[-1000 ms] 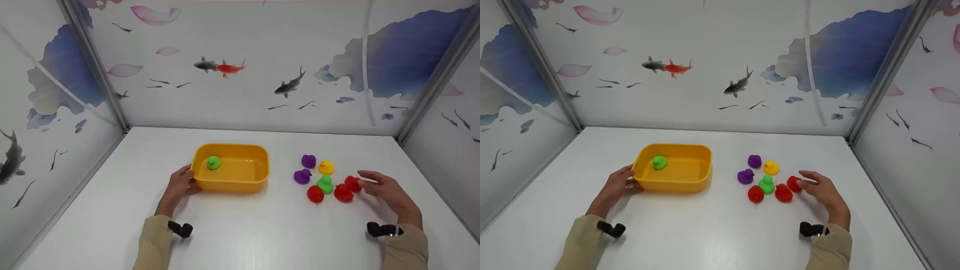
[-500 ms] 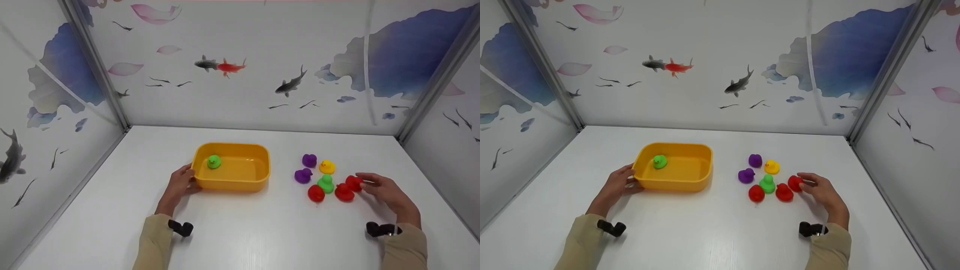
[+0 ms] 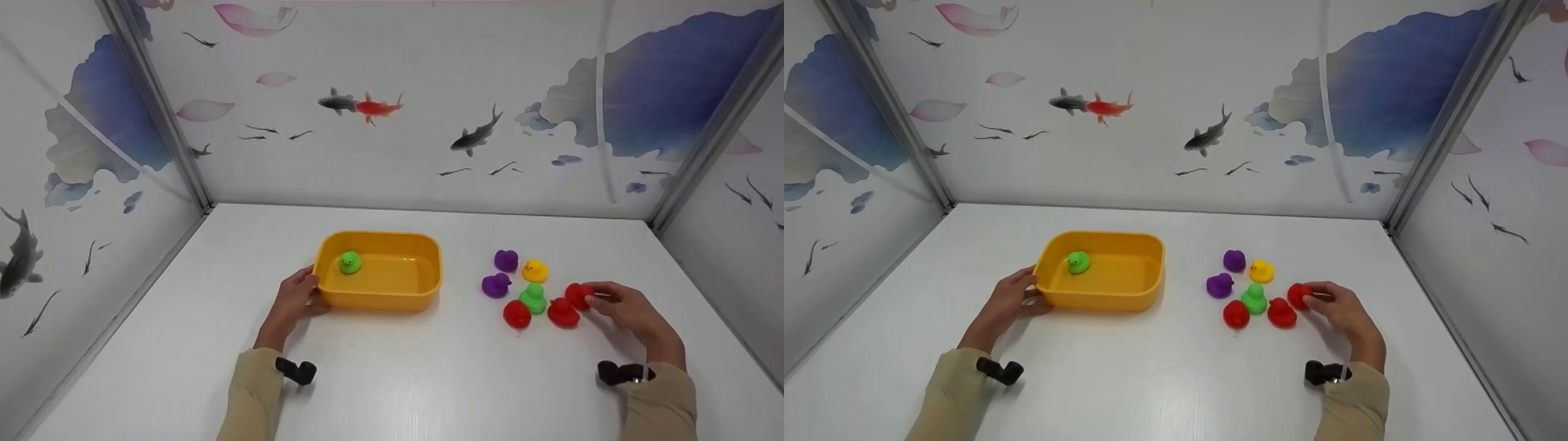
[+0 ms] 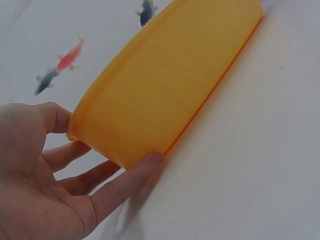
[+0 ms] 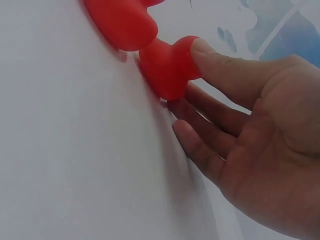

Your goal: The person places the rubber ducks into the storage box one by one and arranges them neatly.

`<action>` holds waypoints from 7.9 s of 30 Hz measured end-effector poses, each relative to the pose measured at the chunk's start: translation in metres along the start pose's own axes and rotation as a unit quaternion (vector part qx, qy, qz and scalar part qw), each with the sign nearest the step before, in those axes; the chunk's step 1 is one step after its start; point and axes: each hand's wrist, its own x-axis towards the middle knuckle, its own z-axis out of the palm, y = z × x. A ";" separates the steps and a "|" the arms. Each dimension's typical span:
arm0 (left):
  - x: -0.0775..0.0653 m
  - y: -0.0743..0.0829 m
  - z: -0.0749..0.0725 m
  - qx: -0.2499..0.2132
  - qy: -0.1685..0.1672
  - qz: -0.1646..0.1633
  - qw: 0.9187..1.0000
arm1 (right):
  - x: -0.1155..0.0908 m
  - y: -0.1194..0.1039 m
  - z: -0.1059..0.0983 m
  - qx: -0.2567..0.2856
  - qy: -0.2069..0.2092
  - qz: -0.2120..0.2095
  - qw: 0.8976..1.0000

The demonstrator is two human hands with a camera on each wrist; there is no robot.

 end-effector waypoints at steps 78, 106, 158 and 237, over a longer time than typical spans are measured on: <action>-0.002 -0.002 -0.001 -0.001 -0.011 0.008 1.000 | 0.017 -0.168 0.044 0.051 0.069 -0.077 0.993; 0.000 0.003 -0.002 -0.002 -0.006 -0.012 1.000 | 0.060 -0.240 0.106 0.052 0.004 -0.108 0.993; 0.002 0.002 0.012 -0.022 -0.023 0.015 0.999 | 0.097 -0.271 0.256 0.120 -0.012 -0.020 0.992; -0.002 0.003 -0.003 -0.010 -0.020 -0.011 1.000 | 0.039 -0.098 0.049 0.093 0.162 -0.022 0.982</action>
